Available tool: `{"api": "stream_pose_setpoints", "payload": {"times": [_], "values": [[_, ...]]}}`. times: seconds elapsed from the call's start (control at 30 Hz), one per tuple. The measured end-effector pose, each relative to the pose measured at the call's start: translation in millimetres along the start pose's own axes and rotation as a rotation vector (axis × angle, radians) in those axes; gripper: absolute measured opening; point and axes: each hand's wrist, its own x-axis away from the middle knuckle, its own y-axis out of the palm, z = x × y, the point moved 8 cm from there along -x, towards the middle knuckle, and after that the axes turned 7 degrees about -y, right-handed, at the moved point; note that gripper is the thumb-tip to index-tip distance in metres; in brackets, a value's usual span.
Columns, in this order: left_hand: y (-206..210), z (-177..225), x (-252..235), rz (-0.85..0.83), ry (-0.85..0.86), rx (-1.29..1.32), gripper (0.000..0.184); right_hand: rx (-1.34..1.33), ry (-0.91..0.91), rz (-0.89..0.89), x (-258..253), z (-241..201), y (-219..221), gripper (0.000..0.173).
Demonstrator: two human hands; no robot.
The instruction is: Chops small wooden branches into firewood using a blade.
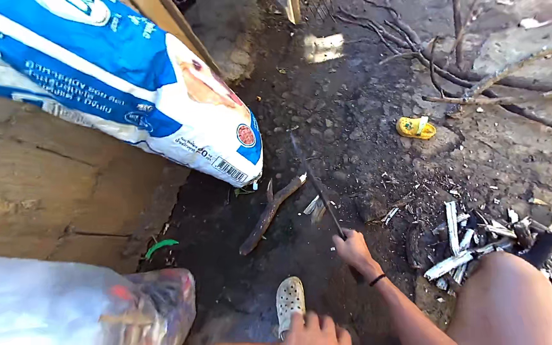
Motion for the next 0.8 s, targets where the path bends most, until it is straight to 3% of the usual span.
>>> {"api": "stream_pose_setpoints", "payload": {"times": [0.13, 0.23, 0.3, 0.37, 0.4, 0.47, 0.53, 0.63, 0.7, 0.77, 0.8], "values": [[25, -22, -13, -0.142, -0.216, 0.046, 0.037, -0.361, -0.493, 0.287, 3, -83, -60, 0.018], [47, -22, -14, -0.281, -0.235, 0.110, 0.037, -0.649, -0.855, 0.257, -6, -112, -58, 0.014], [53, -16, -15, -0.288, -0.173, 0.087, 0.036, -0.421, -0.746, 0.208, -27, -64, -25, 0.012], [50, -11, -14, -0.240, -0.121, 0.079, 0.034, 0.004, -0.246, -0.023, -42, 11, 16, 0.028], [45, -9, -12, -0.208, -0.113, 0.088, 0.033, 0.079, -0.033, -0.106, -40, 38, 28, 0.032], [27, -5, -7, -0.196, -0.156, 0.103, 0.032, -0.097, 0.146, -0.049, -30, 48, 26, 0.034], [11, 1, 0, -0.158, -0.184, 0.106, 0.036, -0.373, 0.048, 0.107, -21, 13, 1, 0.032], [13, 5, 8, -0.023, -0.160, 0.237, 0.030, -0.614, -0.438, 0.261, -22, -67, -51, 0.020], [21, 2, 25, -0.117, -0.138, 0.249, 0.033, -0.676, -0.710, 0.287, -29, -92, -61, 0.019], [30, -13, 37, -0.167, -0.111, 0.223, 0.035, -0.444, -0.732, 0.286, -35, -70, -37, 0.011], [30, -20, 42, -0.202, -0.119, 0.242, 0.035, -0.167, -0.601, 0.223, -36, -41, -15, 0.015]]}}
